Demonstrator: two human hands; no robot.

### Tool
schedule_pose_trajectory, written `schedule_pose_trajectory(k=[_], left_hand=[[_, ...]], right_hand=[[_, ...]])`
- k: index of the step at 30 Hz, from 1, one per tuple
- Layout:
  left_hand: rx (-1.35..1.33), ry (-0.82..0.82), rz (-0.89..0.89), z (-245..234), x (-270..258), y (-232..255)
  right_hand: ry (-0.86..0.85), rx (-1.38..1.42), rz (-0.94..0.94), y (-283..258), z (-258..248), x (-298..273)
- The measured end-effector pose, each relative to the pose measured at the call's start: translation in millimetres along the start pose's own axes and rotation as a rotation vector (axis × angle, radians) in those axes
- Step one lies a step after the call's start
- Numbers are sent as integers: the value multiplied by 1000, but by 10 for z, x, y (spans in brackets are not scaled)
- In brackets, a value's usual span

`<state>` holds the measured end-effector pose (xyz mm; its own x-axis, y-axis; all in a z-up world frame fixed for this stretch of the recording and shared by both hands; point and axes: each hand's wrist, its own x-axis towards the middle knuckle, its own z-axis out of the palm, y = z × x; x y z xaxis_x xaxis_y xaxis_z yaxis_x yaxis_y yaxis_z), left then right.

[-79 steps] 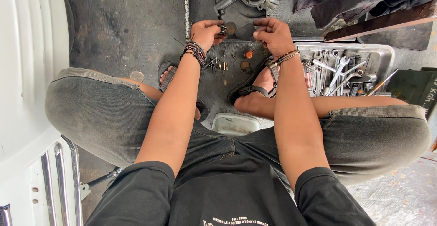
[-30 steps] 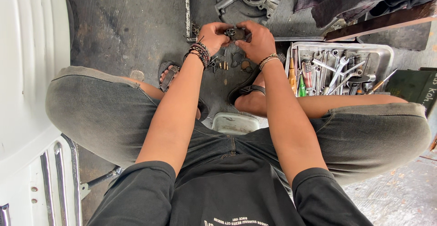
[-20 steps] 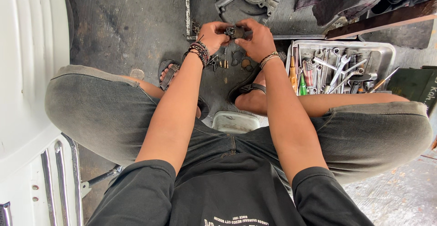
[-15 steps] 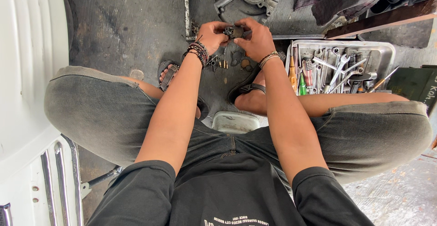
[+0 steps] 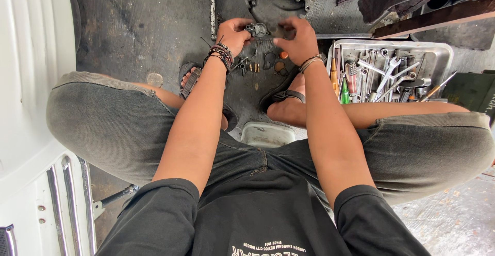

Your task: The person sits on the floor and uses a small screwdriver to manipulate and adjust small components within a disassembled engine casing. They repeatedly pick up, examine, and place small metal parts and fasteners into the engine assembly.

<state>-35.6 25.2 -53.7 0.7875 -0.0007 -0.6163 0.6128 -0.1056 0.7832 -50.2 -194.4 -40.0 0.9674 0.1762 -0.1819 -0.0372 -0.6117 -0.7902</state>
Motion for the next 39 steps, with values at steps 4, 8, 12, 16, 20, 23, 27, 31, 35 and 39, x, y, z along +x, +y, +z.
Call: schedule_pose_trajectory(k=[4, 8, 12, 16, 20, 23, 27, 31, 35, 39], left_hand=[[-37, 19, -62, -48, 5, -79], [-66, 32, -86, -77, -10, -81], [-86, 43, -86, -78, 62, -157], [-81, 33, -87, -98, 32, -129], [-73, 27, -73, -94, 45, -137], [-83, 31, -77, -74, 72, -158], [-108, 37, -85, -70, 100, -193], [-87, 34, -89, -85, 55, -156], [-105, 37, -70, -97, 118, -238], [-119, 31, -83, -107, 108, -231]], right_hand=[[1, -187, 79, 532, 309, -117], [-129, -313, 106, 639, 551, -211], [-335, -503, 157, 424, 636, -325], [-384, -595, 175, 448, 796, -403], [-404, -641, 201, 450, 805, -390], [-398, -630, 216, 440, 772, -387], [-418, -652, 216, 475, 785, -408], [-440, -656, 221, 503, 818, -414], [-444, -691, 194, 560, 869, -426], [-422, -732, 162, 630, 937, -445]])
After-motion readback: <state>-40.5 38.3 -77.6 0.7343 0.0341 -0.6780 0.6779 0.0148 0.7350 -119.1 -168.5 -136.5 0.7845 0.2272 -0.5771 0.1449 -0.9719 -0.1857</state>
